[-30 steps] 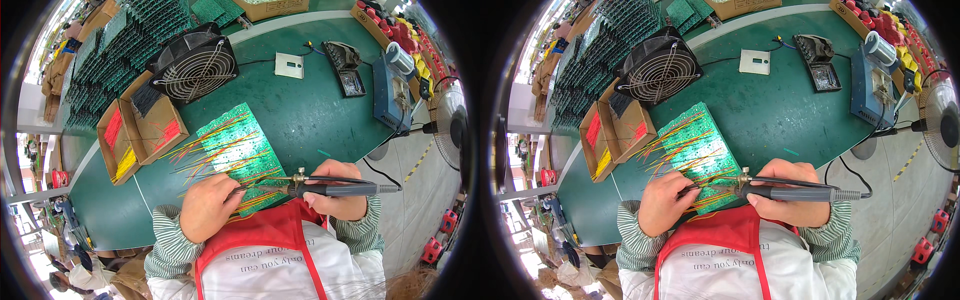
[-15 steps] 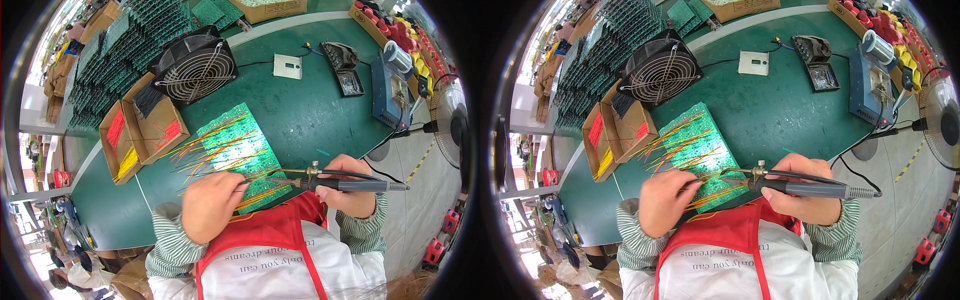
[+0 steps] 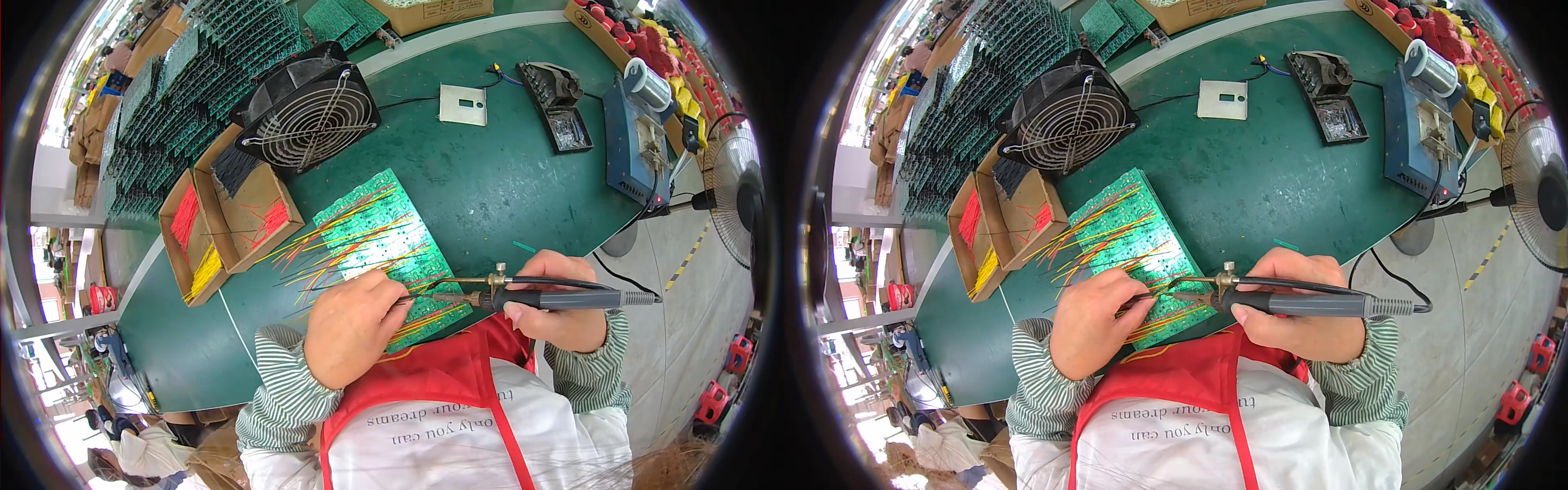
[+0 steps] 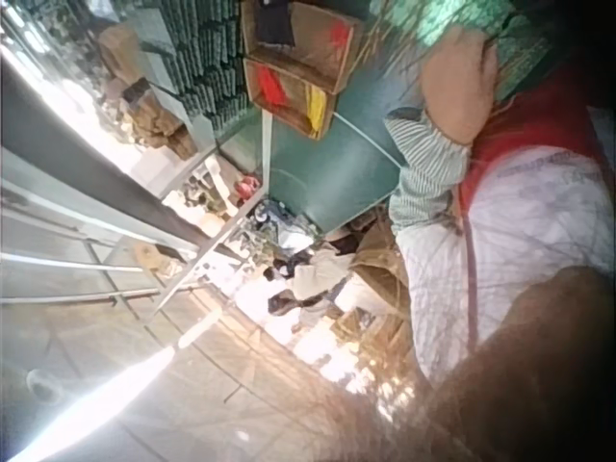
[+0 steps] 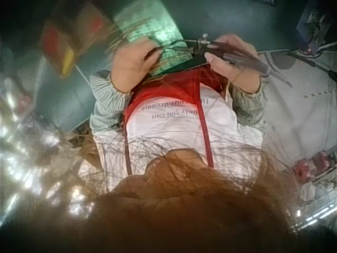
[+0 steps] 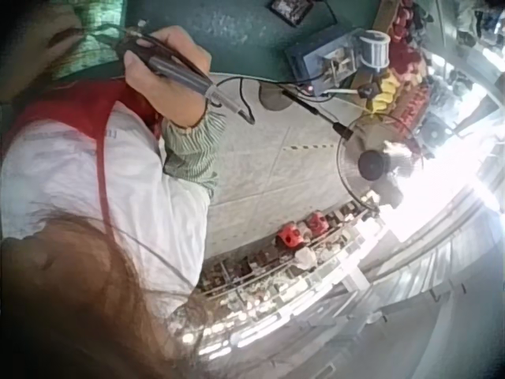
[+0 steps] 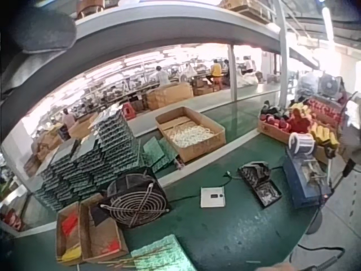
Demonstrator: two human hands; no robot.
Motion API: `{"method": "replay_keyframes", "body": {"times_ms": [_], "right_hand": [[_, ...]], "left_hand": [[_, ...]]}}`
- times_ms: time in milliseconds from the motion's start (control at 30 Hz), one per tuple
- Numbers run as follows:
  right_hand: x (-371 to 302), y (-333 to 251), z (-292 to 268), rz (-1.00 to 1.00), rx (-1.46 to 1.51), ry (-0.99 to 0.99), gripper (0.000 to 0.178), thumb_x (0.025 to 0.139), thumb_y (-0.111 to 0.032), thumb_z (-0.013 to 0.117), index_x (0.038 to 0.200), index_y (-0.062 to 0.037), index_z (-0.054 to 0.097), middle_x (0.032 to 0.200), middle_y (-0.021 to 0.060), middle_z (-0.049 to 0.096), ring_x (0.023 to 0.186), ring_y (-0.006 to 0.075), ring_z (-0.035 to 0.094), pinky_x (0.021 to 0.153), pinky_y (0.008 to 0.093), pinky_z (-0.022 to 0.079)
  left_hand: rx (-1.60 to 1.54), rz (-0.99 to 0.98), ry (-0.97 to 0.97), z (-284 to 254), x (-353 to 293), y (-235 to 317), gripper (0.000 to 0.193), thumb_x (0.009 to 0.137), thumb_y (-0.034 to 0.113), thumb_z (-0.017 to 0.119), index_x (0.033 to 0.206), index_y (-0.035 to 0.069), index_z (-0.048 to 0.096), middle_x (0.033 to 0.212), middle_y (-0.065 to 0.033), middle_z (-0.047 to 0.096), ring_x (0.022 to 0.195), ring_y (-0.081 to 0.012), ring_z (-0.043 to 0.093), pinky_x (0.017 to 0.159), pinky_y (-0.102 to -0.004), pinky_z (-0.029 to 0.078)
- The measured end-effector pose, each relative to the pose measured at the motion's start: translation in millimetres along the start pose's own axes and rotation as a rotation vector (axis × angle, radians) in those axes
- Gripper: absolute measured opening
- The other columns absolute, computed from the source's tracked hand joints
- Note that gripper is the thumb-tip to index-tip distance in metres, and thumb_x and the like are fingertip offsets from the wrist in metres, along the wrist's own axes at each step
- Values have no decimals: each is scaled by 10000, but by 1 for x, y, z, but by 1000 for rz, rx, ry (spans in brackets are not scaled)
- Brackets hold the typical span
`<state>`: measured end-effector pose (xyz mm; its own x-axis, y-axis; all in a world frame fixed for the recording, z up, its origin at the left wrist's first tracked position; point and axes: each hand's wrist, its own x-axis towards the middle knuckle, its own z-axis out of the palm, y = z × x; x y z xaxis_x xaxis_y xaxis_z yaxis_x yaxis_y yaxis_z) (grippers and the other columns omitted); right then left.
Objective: The person places a stack of circuit boards on the desk and solders red, yellow, and black wires onto them using a soldering iron.
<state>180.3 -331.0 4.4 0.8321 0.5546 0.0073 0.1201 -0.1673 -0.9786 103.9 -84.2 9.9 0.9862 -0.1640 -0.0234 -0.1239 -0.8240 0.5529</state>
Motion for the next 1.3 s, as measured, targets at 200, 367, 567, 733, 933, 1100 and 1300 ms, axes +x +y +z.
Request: {"method": "replay_keyframes", "body": {"times_ms": [200,367,567,733,933,1100,1300], "right_hand": [[0,-2,-1,-4,-8,0,198,695,-109,748,786,-22,595,579,12,574,473,76,517,458,217,393],[-7,1,-5,9,63,54,203,704,-105,745,802,-20,588,596,14,580,477,74,517,463,214,391],[-8,-3,-9,19,28,39,206,711,-106,745,805,-20,584,618,16,596,493,69,527,472,209,391],[-11,-3,-15,14,34,55,203,715,-111,741,803,-19,582,633,15,610,515,54,531,477,206,402],[-14,-6,-20,46,60,98,212,717,-121,743,802,-15,580,667,14,630,544,41,533,494,194,414],[-16,-6,-24,73,68,86,214,719,-119,744,809,-15,579,668,16,628,552,41,533,507,193,415],[-14,3,-21,60,81,84,212,722,-118,743,811,-17,580,655,20,619,541,54,534,501,202,413]], "left_hand": [[43,9,-45,-2,2,-1,105,778,130,675,811,37,638,750,-92,595,674,-275,601,581,-369,468],[56,16,-46,-4,3,2,103,778,135,673,805,42,637,747,-91,593,684,-277,601,586,-374,467],[25,-16,-13,-10,-3,1,105,786,124,671,826,33,641,772,-103,611,688,-271,610,598,-355,478],[182,-172,231,-47,-13,-5,105,817,119,637,892,47,629,826,-118,640,732,-304,623,641,-383,498],[108,-31,116,-12,3,16,110,784,95,679,846,21,627,738,-103,636,625,-247,617,569,-324,477],[-76,-16,60,11,13,11,106,785,100,671,823,17,615,725,-99,622,617,-242,604,549,-327,467],[-138,-28,14,14,18,8,121,788,101,670,828,2,613,734,-100,601,601,-241,586,535,-329,462]]}}
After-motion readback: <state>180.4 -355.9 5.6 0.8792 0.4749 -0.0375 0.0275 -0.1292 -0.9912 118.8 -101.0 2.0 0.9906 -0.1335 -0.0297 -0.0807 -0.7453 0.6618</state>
